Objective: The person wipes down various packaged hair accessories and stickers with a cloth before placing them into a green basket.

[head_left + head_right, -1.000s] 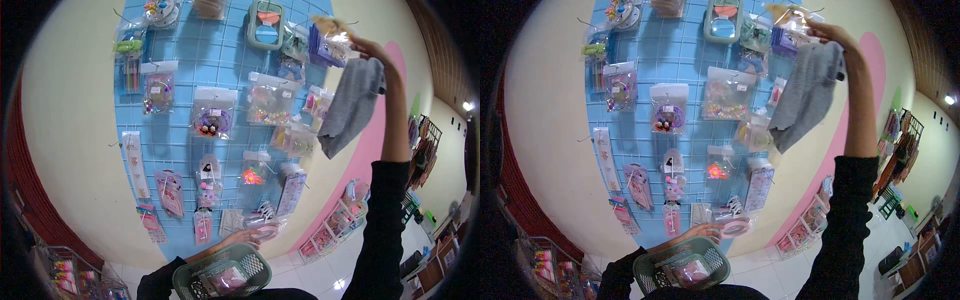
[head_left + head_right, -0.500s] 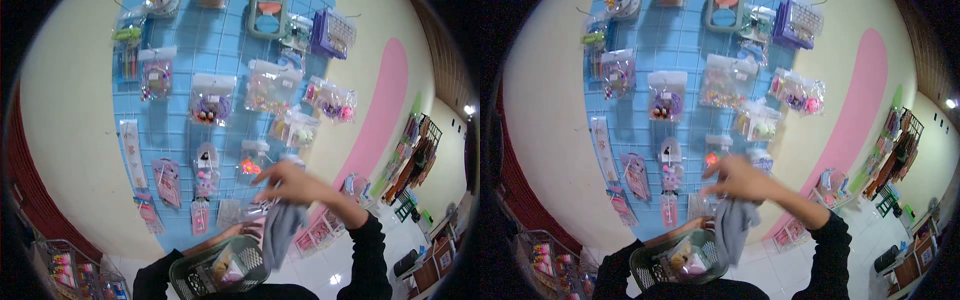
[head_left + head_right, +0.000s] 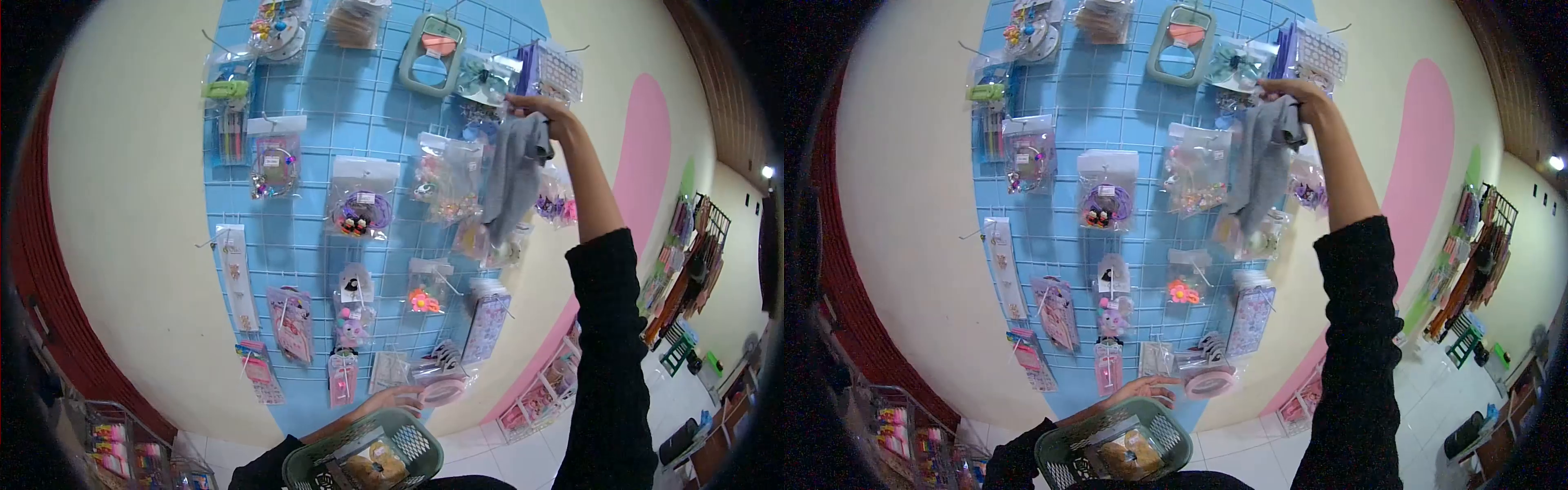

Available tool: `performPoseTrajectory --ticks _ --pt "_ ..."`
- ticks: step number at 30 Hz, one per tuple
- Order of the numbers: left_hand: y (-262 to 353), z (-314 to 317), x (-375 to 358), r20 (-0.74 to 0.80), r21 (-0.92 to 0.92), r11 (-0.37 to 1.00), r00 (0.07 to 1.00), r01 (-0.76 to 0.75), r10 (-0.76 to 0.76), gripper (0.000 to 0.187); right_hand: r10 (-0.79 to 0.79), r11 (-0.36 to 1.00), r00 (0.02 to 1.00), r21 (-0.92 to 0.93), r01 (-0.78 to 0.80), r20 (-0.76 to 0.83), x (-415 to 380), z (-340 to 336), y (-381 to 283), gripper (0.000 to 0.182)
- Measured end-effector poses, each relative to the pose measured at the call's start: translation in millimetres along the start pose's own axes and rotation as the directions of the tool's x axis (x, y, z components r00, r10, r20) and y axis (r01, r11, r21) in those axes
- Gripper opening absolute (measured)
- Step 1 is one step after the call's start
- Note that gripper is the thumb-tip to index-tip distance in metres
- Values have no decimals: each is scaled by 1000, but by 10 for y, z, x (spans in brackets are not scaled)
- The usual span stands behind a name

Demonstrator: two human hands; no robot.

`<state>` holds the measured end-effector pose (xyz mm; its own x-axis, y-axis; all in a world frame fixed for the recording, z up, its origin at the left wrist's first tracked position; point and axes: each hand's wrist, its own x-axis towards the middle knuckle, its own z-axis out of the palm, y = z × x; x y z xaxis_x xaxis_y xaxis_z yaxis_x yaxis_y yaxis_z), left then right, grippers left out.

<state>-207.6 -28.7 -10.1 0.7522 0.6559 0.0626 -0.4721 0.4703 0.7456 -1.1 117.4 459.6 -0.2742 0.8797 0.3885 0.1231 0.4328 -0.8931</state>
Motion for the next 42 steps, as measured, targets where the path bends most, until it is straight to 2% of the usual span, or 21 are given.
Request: performPoseTrajectory --ticks 4,6,9,16,17,18,19,20,21,22,24,25,27,29,30,32,34,36,38,39,42 --pt "23 -16 -20 -1 -44 999 1000 6 -6 41 -281 949 957 -171 265 -70 -235 -138 -260 25" --pt "36 -21 16 -11 -5 999 999 37 -37 42 -377 921 922 -140 363 -90 -299 -301 -429 29" --pt "49 10 60 33 17 1000 999 21 -21 42 -521 840 839 -266 472 -158 -913 -286 -684 27" --pt "34 33 161 61 -75 996 997 47 -42 41 -509 860 858 -83 504 -65 -1903 351 4 19" --pt "27 47 174 79 -102 993 996 53 -45 41 -328 896 933 -264 357 149 -1649 190 336 15" --pt "28 56 186 90 -113 992 995 53 -43 41 -100 978 899 -126 168 425 -1933 571 451 18" --pt "26 75 189 99 -100 994 995 43 -33 41 171 905 820 -416 89 546 -1958 768 676 18" --pt "16 82 197 113 -82 996 993 31 -21 41 173 946 693 -314 81 700 -2029 964 1113 14" --pt "4 83 200 119 -54 998 993 12 -6 41 259 958 603 -280 -61 755 -2157 1155 1455 17" --pt "-22 77 204 134 -14 1000 991 -13 15 41 275 957 499 -285 -59 821 -2257 1336 1751 12" --pt "-116 42 206 178 161 975 976 -154 125 42 323 946 381 -302 -117 866 -2353 1520 2184 15" --pt "-133 19 200 199 230 951 966 -209 165 42 315 949 384 -299 -104 868 -2301 1491 2110 15" --pt "-121 -14 196 163 211 961 976 -177 144 42 201 822 755 -527 216 624 -2152 1307 1742 26" --pt "-84 -28 178 91 -3 1000 996 -3 3 41 71 810 937 -568 146 343 -1920 1012 1002 22" --pt "-79 -25 168 62 -158 981 993 113 -104 41 -150 863 950 -433 261 273 -1713 785 795 20" --pt "-81 -18 170 82 -109 989 992 100 -91 40 -282 803 959 -541 251 27 -1254 453 378 24" --pt "-79 -27 172 76 -103 988 991 117 -110 39 -374 636 910 -763 112 -179 -722 189 213 36" --pt "-98 -62 159 58 -86 991 993 108 -103 42 -325 652 927 -754 78 -184 -136 -28 303 46" --pt "-88 -102 136 43 -61 994 995 93 -91 45 -208 641 927 -759 -113 -313 81 -35 317 52" --pt "-89 -112 114 48 -33 997 997 67 -65 45 -218 644 924 -758 -104 -313 123 -33 296 52" --pt "-96 -182 70 47 13 999 998 29 -29 45 -11 736 978 -663 -133 -208 177 4 296 59"
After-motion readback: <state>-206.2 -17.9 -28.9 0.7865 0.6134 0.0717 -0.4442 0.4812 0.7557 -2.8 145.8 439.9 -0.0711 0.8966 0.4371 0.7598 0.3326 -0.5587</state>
